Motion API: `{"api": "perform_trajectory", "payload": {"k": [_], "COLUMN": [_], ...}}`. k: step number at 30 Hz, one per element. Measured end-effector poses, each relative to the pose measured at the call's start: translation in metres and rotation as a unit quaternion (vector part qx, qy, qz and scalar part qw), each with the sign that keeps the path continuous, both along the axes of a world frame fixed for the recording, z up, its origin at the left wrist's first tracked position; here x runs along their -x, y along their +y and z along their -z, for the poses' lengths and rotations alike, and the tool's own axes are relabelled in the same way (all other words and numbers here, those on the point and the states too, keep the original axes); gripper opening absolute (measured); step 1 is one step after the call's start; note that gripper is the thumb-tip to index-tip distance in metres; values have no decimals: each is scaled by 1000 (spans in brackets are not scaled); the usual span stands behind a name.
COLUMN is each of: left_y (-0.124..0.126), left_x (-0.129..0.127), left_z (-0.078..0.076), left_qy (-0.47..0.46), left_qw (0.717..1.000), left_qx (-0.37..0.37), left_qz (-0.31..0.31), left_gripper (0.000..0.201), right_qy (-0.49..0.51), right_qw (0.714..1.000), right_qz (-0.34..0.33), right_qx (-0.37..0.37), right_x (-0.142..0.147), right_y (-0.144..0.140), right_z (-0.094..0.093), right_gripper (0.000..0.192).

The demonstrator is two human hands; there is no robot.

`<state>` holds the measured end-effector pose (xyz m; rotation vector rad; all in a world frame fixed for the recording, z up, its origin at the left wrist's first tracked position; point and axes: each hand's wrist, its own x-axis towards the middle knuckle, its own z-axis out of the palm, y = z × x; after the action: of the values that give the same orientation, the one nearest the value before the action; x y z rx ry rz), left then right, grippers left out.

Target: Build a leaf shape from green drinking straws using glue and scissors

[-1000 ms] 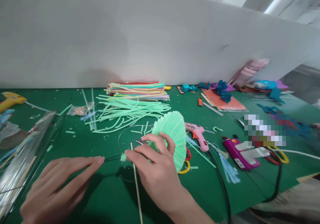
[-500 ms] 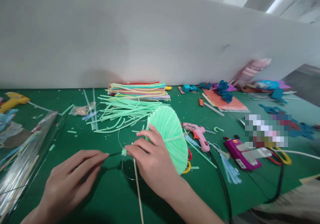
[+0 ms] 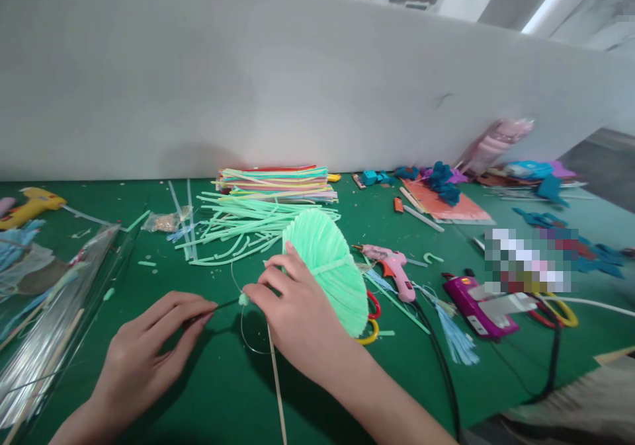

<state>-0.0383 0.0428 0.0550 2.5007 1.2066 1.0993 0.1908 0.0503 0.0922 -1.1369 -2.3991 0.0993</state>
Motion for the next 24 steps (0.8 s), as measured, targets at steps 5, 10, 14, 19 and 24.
{"api": "perform_trajectory", "payload": {"k": [5,10,14,19,24], "left_y": [0,-1,-2,-3,-2], "left_x": [-2,-5,-4,-4,-2], "left_z": [2,2,3,4,4], "left_qy": [-1,4,7,18,56], "left_qw": [1000,1000,1000,999,997], "left_qx": [-11,-14,-16,-38,-55], "left_qz": [-3,15,23,14,13], "left_gripper": [20,22,25,26,25], "right_qy": [16,13,5,-22,-55], "right_qw": [998,998,999,999,997], "right_qz": [-1,21,25,34,49], "right_qx": [68,56,37,20,1], "right_x": [3,6,10,14,12], "right_y": [-5,-7,-8,-7,-5], "right_z": [-6,-8,-7,-6,-4], "right_gripper": [22,20,20,20,17]}}
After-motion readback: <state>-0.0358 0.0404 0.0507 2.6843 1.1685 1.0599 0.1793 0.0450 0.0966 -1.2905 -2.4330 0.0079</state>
